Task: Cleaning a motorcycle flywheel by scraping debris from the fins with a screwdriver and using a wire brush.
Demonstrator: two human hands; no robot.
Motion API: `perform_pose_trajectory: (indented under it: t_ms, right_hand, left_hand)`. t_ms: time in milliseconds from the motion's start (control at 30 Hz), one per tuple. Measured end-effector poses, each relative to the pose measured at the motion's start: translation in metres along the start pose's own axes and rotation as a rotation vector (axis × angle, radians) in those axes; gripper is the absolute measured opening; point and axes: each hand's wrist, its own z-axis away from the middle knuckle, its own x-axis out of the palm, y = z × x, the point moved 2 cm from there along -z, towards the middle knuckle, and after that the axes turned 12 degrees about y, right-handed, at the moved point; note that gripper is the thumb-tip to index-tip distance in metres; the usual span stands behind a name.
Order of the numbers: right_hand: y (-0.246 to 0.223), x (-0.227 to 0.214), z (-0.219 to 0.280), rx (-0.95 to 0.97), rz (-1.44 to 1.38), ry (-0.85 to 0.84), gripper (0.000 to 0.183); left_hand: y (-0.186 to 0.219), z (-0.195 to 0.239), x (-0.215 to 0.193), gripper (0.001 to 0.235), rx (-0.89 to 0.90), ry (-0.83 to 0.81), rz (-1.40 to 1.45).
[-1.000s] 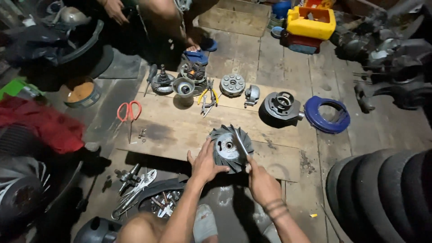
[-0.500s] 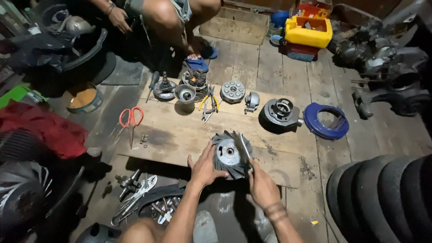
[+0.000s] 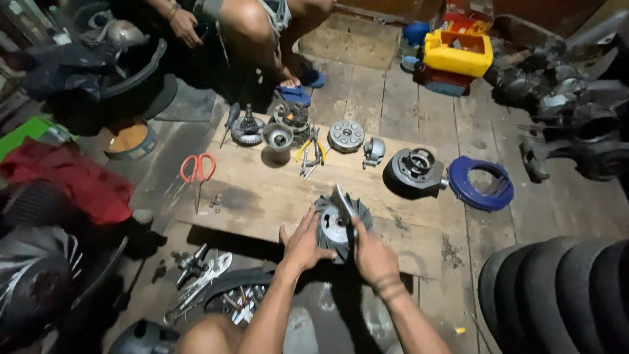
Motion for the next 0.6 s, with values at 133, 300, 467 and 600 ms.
perform_pose_trajectory:
  t_ms: [133,300,467,600]
  right_hand:
    - [-0.005,0.003,-0.012,-0.062,0.021,0.042,0.056]
    - [0.01,-0.009,0.054,0.047,-0.018,-0.047,0.057]
    - [0.016,-0.016,0.082,0.053,0.135,-0.092,0.064]
    - [0.0,0.0,0.031,0.019,0.037,-0.072,0.062]
  left_hand:
    - [0.005,0.005,-0.006,0.113,-0.017,-0.003,0.06]
    - [-0.005,0.002,0.003,0.115,-0.004,-0.003,0.046]
    - [-0.002,0.001,-0.001,0.114,-0.011,-0.014,0.038]
    - [0.0,0.002,-0.001,0.114,-0.024,-0.015,0.035]
